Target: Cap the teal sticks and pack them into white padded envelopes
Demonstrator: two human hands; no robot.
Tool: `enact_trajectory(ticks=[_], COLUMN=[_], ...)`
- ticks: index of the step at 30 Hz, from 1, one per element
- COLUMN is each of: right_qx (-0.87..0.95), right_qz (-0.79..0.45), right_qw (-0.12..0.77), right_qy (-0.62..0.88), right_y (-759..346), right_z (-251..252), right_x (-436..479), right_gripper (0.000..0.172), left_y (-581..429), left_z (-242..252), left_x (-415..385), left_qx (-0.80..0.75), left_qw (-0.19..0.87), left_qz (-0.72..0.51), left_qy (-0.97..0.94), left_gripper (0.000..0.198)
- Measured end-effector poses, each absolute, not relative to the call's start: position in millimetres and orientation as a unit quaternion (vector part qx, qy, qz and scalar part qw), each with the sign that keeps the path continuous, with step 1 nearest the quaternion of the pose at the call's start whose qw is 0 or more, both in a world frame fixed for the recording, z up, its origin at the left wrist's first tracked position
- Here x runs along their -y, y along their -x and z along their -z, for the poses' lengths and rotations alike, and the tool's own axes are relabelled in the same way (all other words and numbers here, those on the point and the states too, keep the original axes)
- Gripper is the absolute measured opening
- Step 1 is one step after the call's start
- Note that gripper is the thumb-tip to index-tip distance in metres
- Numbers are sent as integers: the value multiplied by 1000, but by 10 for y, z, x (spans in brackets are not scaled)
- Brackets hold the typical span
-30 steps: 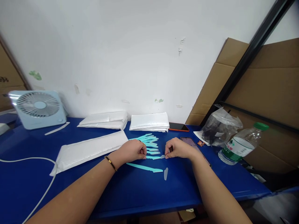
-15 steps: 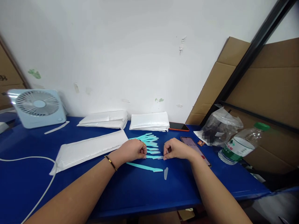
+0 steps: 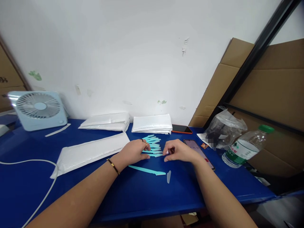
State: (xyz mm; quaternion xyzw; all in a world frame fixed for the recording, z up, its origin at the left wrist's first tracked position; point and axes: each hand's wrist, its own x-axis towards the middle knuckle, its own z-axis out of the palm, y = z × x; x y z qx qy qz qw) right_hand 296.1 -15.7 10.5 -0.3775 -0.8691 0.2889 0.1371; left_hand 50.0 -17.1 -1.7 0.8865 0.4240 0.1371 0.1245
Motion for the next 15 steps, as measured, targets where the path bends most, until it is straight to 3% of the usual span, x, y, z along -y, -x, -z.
enact_trajectory(ticks=[3,6,11,15], right_qx=[894,908,882,804], right_qz=[-340,-332,-289,-324], right_qw=[43,-11,16,49], right_qy=[290,255,371,495], right_y=[-2985,-2943,-2925,-2976], right_z=[-193,-193,-98,-36], right_x=[262,329,277,201], right_gripper=[36,28,17,23], left_y=[-489,-492,-486,-466], left_z=[-82,-107,-26,0], left_x=[252,296,235,190], left_qx=[-385,-345,-383,-404], left_qw=[176,228,194,176], left_qz=[-112,-50,-53,-59], left_qy=[-899,-909,-902,-896], left_gripper=[35,31,14,13])
